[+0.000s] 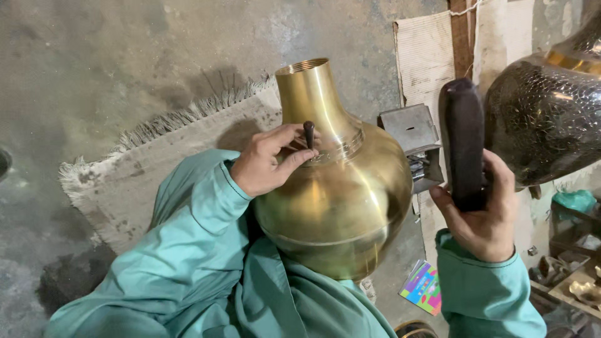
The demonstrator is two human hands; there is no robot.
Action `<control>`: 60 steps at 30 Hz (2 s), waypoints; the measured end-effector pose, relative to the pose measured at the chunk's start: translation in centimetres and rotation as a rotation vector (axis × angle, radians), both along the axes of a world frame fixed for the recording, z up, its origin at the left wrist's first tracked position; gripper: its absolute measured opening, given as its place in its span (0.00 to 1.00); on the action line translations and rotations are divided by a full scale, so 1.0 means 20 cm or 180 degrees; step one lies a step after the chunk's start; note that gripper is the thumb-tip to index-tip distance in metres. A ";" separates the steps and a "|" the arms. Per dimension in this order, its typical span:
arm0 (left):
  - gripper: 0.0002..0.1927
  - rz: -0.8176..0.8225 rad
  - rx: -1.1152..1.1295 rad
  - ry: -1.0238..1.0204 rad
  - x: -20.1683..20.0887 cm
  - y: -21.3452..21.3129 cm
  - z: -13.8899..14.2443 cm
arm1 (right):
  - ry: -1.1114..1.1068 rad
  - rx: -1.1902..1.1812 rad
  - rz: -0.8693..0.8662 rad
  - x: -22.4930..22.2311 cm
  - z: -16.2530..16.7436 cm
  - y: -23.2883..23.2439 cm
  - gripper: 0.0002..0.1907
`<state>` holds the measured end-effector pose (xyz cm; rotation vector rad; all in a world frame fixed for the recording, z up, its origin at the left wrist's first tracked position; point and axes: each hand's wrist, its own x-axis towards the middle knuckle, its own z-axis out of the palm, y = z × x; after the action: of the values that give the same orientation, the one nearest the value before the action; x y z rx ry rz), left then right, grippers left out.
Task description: The person sits on the floor of a workshop holding a small punch against the neck seam of a large brass vessel and strikes it repeatedly with a heavy mallet, working around the rim. They reposition the punch along the joint and continue hammering to shape or set the metal seam.
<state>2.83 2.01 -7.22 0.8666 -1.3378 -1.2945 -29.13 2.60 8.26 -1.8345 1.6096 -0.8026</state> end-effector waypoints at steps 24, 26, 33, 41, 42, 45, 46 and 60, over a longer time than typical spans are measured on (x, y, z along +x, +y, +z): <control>0.19 0.0739 -0.0380 -0.0264 -0.08 0.06 -0.16 | 0.3526 -0.0120 0.1636 0.69 0.36 -0.38 0.15; 0.15 0.0693 -0.0475 -0.0116 -0.09 0.07 -0.18 | 0.3820 -0.0171 0.1963 0.72 0.38 -0.41 0.15; 0.08 0.0672 0.0107 -0.0027 -0.09 0.09 -0.15 | 0.4039 -0.0623 0.2342 0.82 0.40 -0.42 0.06; 0.05 0.0719 0.0079 0.0451 -0.10 0.08 -0.11 | 0.4306 -0.0339 0.2225 0.93 0.39 -0.44 0.03; 0.05 0.0713 0.0173 0.0663 -0.10 0.08 -0.12 | 0.4054 -0.0520 0.2206 0.94 0.39 -0.45 0.03; 0.06 0.0690 0.0292 0.1129 -0.13 0.05 -0.14 | 0.4648 -0.0478 0.2234 0.96 0.38 -0.44 0.04; 0.06 0.0677 0.0250 0.1165 -0.14 0.05 -0.15 | 0.4397 -0.0552 0.2220 0.96 0.37 -0.44 0.03; 0.20 -0.0115 -0.0595 -0.0610 -0.01 -0.14 -0.03 | 0.0966 0.0271 0.0297 0.24 0.06 -0.21 0.14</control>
<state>2.72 -0.87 -7.75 0.8551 -1.6040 -1.1141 -24.28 -1.57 9.40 -2.0269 1.6955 -0.4225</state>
